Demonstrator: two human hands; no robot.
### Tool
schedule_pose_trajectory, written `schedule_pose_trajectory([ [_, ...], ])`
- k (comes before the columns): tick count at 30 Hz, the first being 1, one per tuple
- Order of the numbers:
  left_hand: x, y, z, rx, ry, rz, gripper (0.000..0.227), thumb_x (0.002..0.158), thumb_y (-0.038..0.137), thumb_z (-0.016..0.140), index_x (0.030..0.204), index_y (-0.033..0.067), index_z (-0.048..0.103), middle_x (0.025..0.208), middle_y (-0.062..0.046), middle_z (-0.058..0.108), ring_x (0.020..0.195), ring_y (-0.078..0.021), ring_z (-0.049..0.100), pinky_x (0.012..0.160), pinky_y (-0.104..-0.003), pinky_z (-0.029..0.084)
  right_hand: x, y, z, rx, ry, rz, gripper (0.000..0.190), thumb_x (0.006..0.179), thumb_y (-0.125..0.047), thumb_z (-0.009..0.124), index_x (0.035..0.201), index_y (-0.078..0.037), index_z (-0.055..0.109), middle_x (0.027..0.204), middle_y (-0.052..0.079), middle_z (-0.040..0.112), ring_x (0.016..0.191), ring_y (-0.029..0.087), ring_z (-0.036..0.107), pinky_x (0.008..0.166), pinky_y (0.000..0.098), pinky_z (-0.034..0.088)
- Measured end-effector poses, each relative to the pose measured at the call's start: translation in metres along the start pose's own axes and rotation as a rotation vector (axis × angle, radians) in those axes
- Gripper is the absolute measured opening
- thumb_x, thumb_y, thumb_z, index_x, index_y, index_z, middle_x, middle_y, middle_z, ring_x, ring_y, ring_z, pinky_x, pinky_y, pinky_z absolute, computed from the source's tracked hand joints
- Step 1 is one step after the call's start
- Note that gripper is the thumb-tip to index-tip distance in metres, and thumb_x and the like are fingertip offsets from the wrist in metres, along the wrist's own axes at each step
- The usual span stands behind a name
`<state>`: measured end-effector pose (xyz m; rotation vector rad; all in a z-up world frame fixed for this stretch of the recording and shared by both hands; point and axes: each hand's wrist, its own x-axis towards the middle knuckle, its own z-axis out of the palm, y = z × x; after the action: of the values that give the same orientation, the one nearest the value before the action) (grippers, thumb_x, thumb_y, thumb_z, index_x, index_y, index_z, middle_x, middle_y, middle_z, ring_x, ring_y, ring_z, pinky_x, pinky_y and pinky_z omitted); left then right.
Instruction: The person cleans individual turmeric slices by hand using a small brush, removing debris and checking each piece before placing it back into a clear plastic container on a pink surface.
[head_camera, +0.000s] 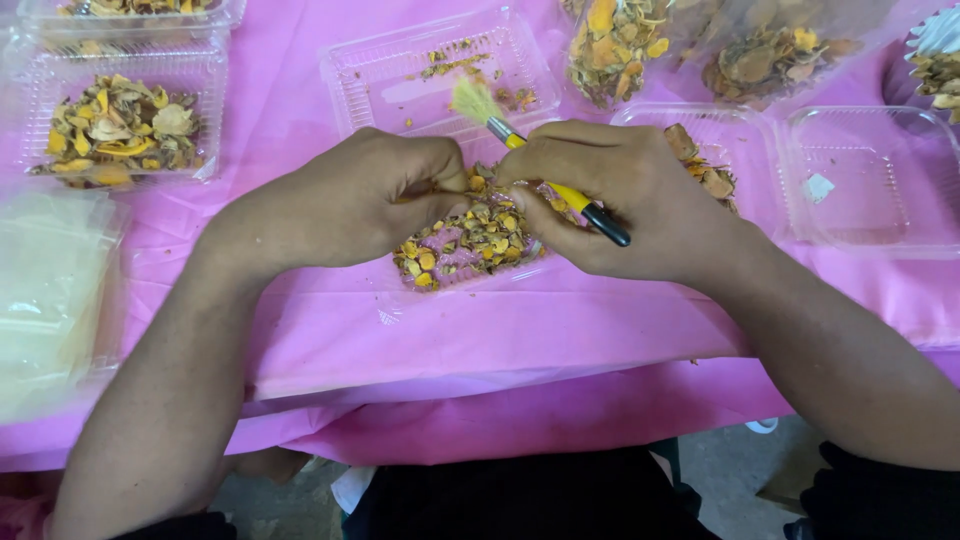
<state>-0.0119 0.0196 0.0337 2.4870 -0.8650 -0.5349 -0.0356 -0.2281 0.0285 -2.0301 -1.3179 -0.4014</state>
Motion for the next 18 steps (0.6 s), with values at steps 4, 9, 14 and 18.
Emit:
schedule_pose_trajectory([
  [4, 0.002, 0.008, 0.003, -0.406, 0.18, 0.181, 0.014, 0.106, 0.018, 0.062, 0.093, 0.0139, 0.06, 0.078, 0.006, 0.055, 0.066, -0.0067, 0.046, 0.061, -0.024, 0.039, 0.005, -0.008, -0.004, 0.124, 0.073, 0.002, 0.011, 0.101, -0.002, 0.072, 0.106, 0.004, 0.064, 0.091, 0.012, 0.065, 0.079, 0.023, 0.063, 0.076, 0.0315, 0.05],
  [9, 0.017, 0.007, 0.006, -0.664, 0.244, 0.38, 0.027, 0.106, 0.025, 0.059, 0.083, 0.016, 0.047, 0.085, 0.005, 0.044, 0.076, -0.0063, 0.04, 0.067, -0.023, 0.035, 0.001, -0.002, -0.003, 0.164, 0.203, 0.044, 0.013, 0.1, 0.004, 0.074, 0.107, 0.0, 0.064, 0.089, 0.01, 0.065, 0.076, 0.018, 0.062, 0.074, 0.0293, 0.05],
  [14, 0.021, 0.012, 0.003, -0.975, 0.218, 0.214, 0.025, 0.099, 0.043, 0.061, 0.091, 0.02, 0.063, 0.068, 0.01, 0.041, 0.06, -0.0055, 0.031, 0.056, -0.021, 0.025, 0.003, -0.004, -0.006, 0.089, 0.24, 0.086, 0.011, 0.101, 0.009, 0.067, 0.106, 0.0, 0.062, 0.096, 0.011, 0.064, 0.086, 0.021, 0.063, 0.085, 0.0324, 0.051],
  [18, 0.032, -0.007, 0.015, -1.328, 0.14, 0.258, 0.02, 0.105, 0.022, 0.058, 0.097, 0.0073, 0.069, 0.062, 0.008, 0.044, 0.049, -0.0029, 0.032, 0.041, -0.016, 0.025, 0.002, 0.001, -0.005, -0.029, 0.227, 0.013, 0.012, 0.101, 0.013, 0.064, 0.106, 0.003, 0.06, 0.099, 0.015, 0.062, 0.088, 0.025, 0.063, 0.085, 0.0339, 0.052],
])
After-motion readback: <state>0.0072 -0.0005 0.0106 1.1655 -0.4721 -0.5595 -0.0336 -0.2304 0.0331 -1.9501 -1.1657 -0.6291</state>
